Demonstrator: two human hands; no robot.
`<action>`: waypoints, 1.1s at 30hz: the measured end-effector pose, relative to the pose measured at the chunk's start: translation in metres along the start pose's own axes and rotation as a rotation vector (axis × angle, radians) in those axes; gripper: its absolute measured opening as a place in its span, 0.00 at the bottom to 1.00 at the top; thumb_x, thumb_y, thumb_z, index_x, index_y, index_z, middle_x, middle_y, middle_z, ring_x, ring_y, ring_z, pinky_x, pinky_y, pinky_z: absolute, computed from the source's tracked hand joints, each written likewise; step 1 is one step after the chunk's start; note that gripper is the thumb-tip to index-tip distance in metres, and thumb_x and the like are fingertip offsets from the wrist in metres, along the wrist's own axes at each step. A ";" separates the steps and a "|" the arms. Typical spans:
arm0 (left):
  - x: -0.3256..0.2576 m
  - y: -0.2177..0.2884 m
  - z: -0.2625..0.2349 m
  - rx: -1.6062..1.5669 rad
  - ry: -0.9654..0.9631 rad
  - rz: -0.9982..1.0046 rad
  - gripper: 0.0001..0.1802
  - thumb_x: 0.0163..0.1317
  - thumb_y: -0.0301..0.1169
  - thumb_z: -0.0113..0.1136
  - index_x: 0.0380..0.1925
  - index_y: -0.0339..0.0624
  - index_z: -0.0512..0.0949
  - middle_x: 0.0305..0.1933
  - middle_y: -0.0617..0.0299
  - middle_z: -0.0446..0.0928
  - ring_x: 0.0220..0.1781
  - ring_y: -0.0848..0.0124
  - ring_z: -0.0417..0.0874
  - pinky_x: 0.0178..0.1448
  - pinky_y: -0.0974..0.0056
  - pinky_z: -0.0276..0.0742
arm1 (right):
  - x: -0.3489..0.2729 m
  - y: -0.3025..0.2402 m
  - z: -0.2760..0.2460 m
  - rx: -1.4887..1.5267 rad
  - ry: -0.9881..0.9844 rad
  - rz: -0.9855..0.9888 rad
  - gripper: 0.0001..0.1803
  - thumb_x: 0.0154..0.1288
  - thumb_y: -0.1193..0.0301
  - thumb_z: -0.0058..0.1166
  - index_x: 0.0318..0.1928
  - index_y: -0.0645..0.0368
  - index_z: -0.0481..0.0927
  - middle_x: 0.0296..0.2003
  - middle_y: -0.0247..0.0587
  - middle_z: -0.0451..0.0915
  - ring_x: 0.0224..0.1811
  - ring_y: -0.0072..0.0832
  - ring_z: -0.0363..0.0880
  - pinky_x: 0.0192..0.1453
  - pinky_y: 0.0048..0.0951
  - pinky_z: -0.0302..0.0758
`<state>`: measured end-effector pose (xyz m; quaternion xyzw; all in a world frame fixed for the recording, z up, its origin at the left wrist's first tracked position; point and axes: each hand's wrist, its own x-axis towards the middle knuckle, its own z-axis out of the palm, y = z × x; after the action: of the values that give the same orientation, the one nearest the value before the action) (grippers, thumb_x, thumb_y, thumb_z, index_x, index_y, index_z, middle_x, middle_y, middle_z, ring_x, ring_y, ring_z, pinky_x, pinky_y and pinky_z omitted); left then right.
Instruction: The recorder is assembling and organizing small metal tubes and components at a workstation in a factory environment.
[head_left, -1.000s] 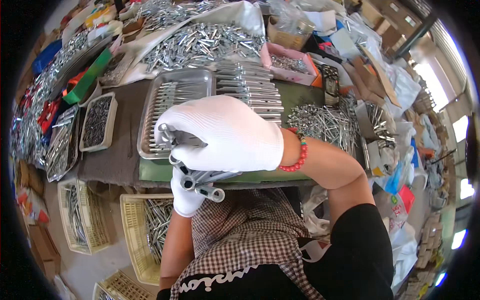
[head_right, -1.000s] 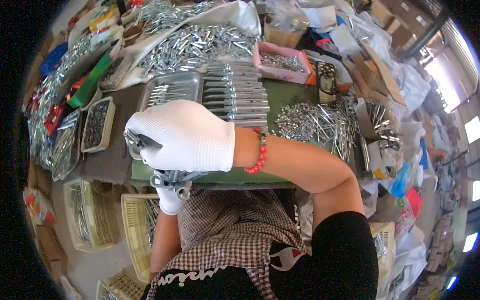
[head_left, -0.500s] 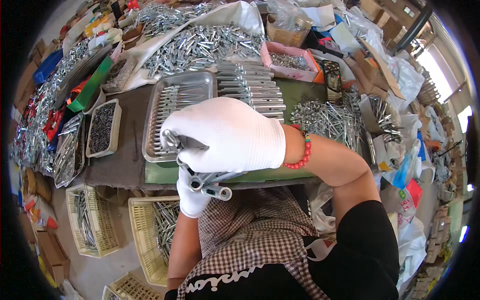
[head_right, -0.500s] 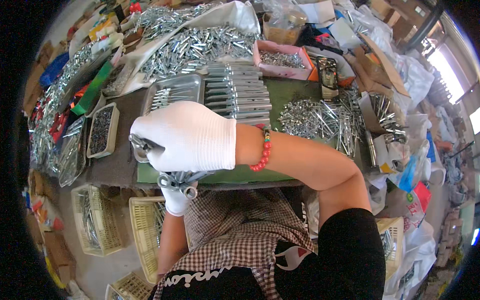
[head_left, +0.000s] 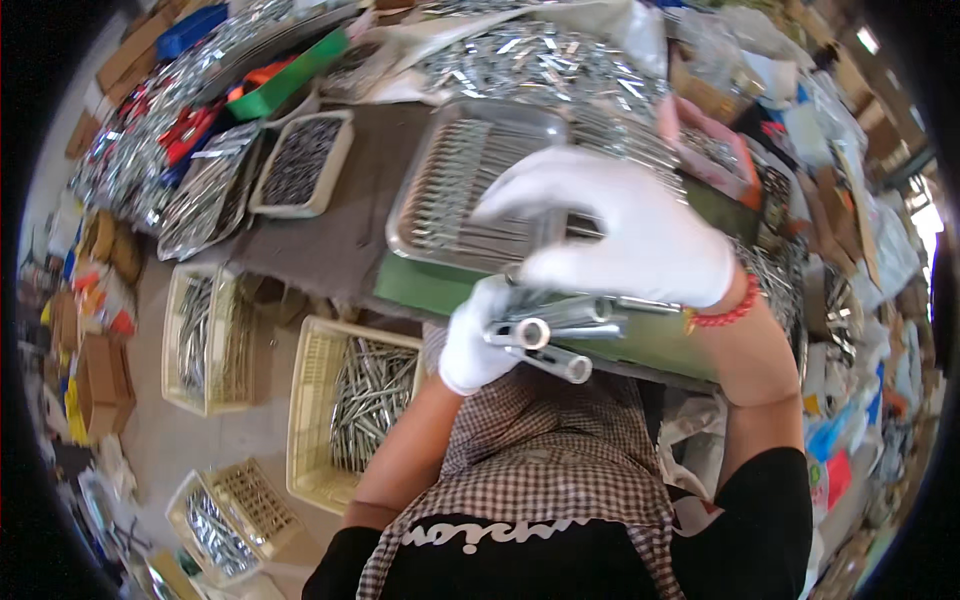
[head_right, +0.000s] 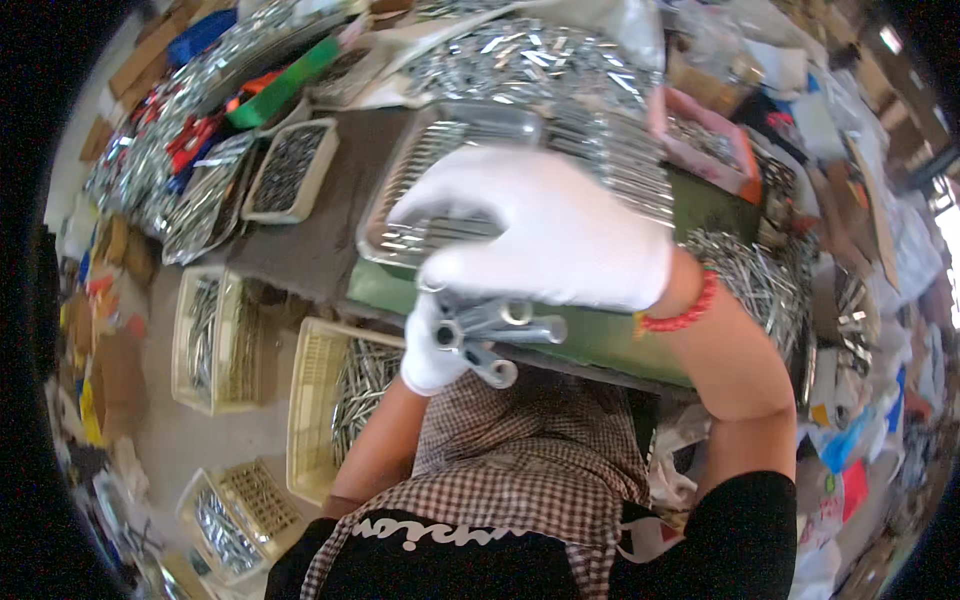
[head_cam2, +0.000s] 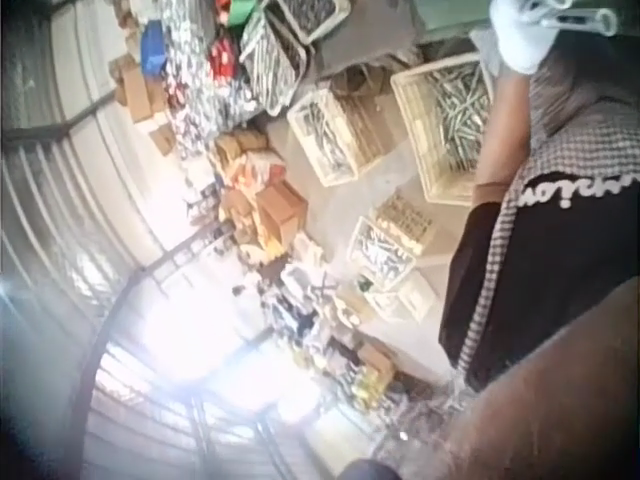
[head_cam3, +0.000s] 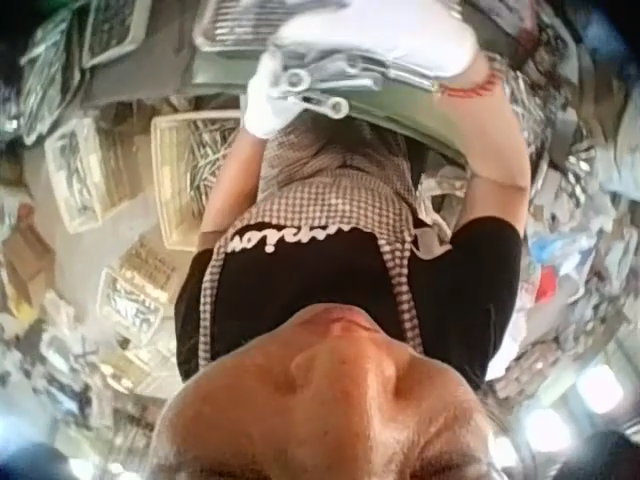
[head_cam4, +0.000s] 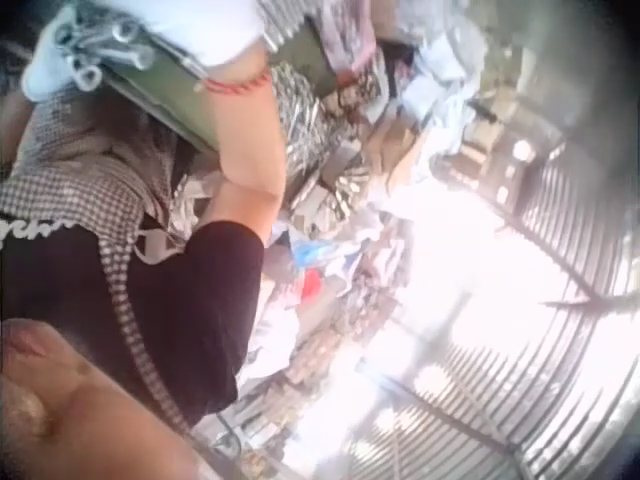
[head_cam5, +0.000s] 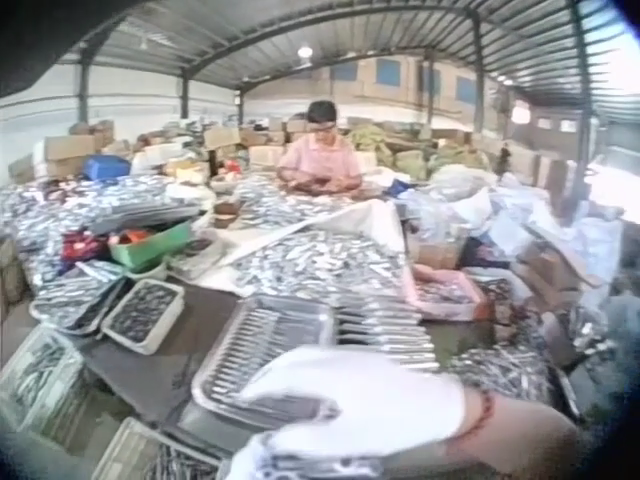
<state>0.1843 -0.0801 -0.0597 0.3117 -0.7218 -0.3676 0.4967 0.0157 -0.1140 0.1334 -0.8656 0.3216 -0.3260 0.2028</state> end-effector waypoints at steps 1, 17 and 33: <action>0.003 0.008 -0.001 -0.029 -0.013 -0.032 0.28 0.50 0.24 0.67 0.53 0.36 0.68 0.40 0.50 0.80 0.39 0.57 0.85 0.44 0.62 0.80 | 0.001 0.006 -0.003 0.061 0.043 0.134 0.17 0.58 0.61 0.57 0.44 0.57 0.83 0.37 0.40 0.81 0.40 0.34 0.82 0.51 0.34 0.77; 0.003 0.013 -0.008 -0.261 -0.019 -0.154 0.30 0.48 0.24 0.68 0.53 0.39 0.68 0.46 0.58 0.78 0.44 0.70 0.81 0.48 0.66 0.77 | 0.055 0.134 0.067 -0.784 -0.381 0.439 0.15 0.59 0.65 0.49 0.32 0.62 0.86 0.35 0.54 0.84 0.39 0.47 0.83 0.47 0.45 0.78; -0.002 0.004 -0.002 -0.127 0.051 -0.125 0.33 0.45 0.22 0.70 0.54 0.42 0.68 0.46 0.61 0.77 0.43 0.70 0.80 0.46 0.64 0.80 | 0.014 0.092 0.000 -0.375 -0.303 0.415 0.15 0.57 0.61 0.52 0.37 0.58 0.83 0.33 0.48 0.83 0.37 0.42 0.81 0.43 0.39 0.76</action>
<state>0.1868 -0.0772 -0.0569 0.3332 -0.6632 -0.4350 0.5098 -0.0148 -0.1890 0.0879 -0.8425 0.5119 -0.0801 0.1476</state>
